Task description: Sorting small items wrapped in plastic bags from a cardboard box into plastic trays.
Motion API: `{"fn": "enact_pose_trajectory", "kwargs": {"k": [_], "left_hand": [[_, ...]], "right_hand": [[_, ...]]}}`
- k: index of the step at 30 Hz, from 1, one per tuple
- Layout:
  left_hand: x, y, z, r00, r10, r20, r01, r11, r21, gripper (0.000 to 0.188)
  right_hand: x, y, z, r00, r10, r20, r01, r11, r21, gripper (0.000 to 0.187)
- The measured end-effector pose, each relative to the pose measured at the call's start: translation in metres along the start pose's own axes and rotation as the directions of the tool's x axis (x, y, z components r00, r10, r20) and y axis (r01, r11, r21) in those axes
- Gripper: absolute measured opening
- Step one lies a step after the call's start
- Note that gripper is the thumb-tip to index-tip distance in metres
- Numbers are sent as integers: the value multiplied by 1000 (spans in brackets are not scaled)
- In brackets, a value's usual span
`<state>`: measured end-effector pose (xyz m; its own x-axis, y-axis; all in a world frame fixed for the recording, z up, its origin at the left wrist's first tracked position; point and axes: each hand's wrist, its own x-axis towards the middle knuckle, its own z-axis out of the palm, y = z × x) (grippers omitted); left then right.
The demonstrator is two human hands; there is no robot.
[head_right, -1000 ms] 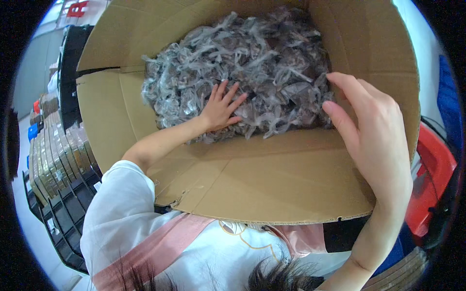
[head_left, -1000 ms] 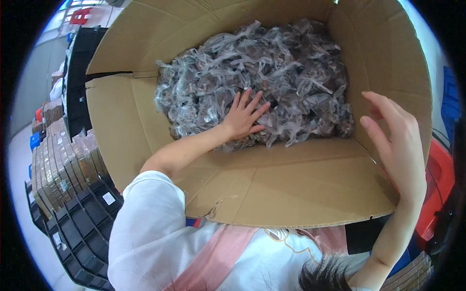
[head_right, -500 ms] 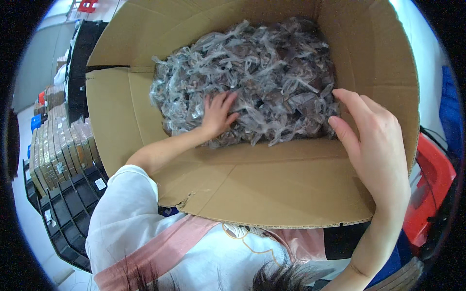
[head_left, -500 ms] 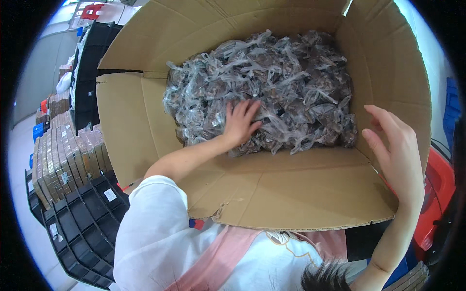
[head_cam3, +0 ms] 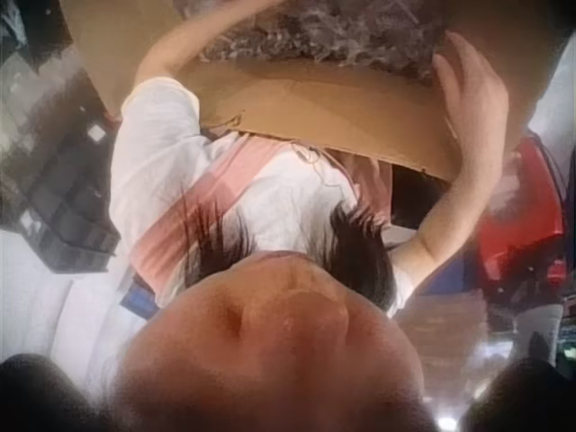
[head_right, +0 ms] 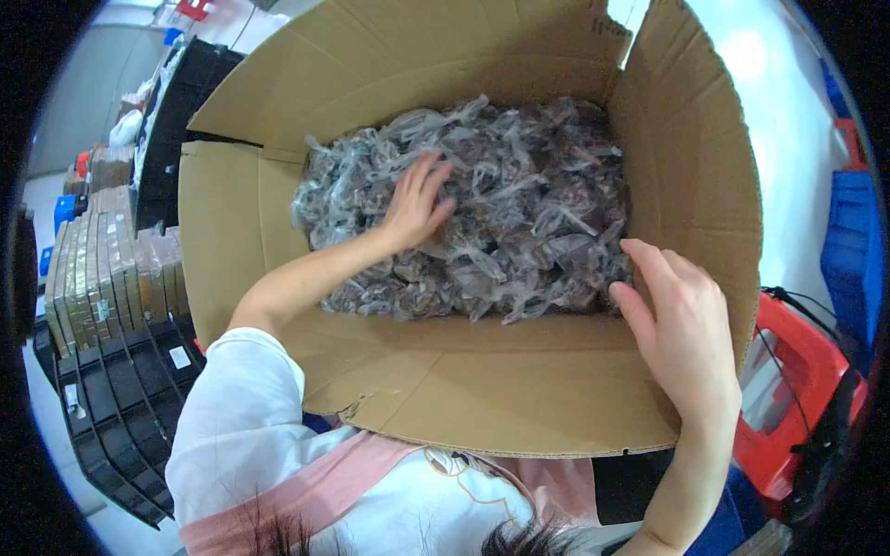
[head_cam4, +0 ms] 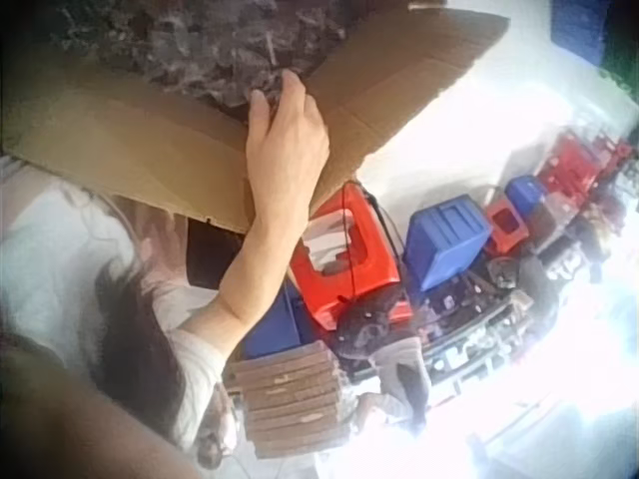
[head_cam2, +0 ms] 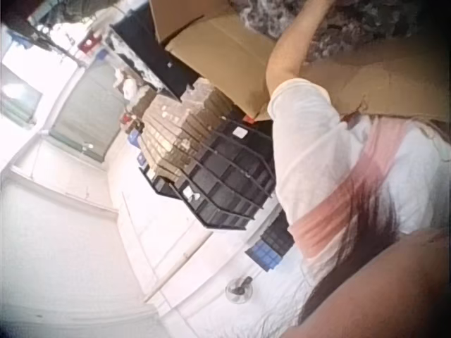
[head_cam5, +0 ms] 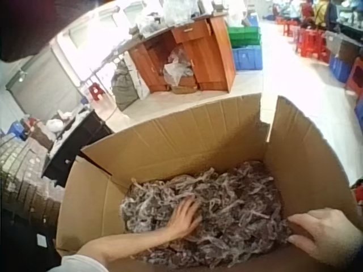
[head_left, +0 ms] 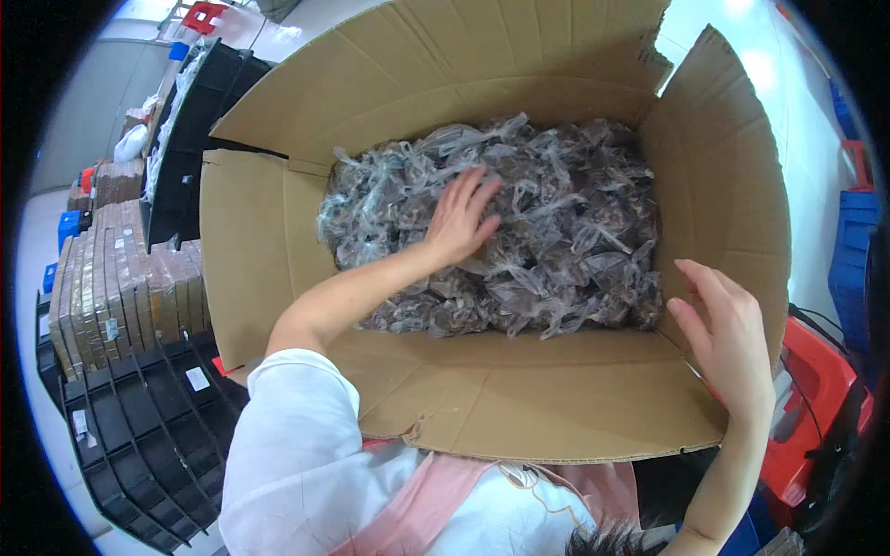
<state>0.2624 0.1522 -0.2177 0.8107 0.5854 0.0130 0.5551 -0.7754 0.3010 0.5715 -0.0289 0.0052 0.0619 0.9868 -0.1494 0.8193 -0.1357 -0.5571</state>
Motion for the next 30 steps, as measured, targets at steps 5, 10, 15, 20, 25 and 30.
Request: {"fn": "enact_pose_trajectory", "kwargs": {"k": [5, 10, 15, 20, 25, 30], "left_hand": [[44, -8, 25, 996, -89, 1, 88, 991, 99, 70], [83, 0, 20, 995, 30, 99, -26, 999, -41, 76], [53, -5, -16, 978, -152, -141, 177, 966, 187, 54], [93, 70, 23, 980, -118, 162, 49, 926, 375, 55], [156, 72, 50, 994, 112, -15, -108, 981, 161, 50], [196, 115, 71, 968, 248, 32, -249, 964, 92, 46]], "right_hand": [[-2, -25, -11, 961, -166, -222, 165, 986, -21, 22], [-74, -76, -65, 793, -382, -474, 409, 911, -50, 27], [-102, -49, -106, 720, -506, -474, 526, 844, -103, 47], [-181, -93, -123, 727, -224, -649, 68, 964, -256, 28], [-167, -34, -15, 859, -58, -508, -128, 937, -324, 13], [-241, 40, 82, 795, 115, -596, -245, 959, -143, 17]]}}
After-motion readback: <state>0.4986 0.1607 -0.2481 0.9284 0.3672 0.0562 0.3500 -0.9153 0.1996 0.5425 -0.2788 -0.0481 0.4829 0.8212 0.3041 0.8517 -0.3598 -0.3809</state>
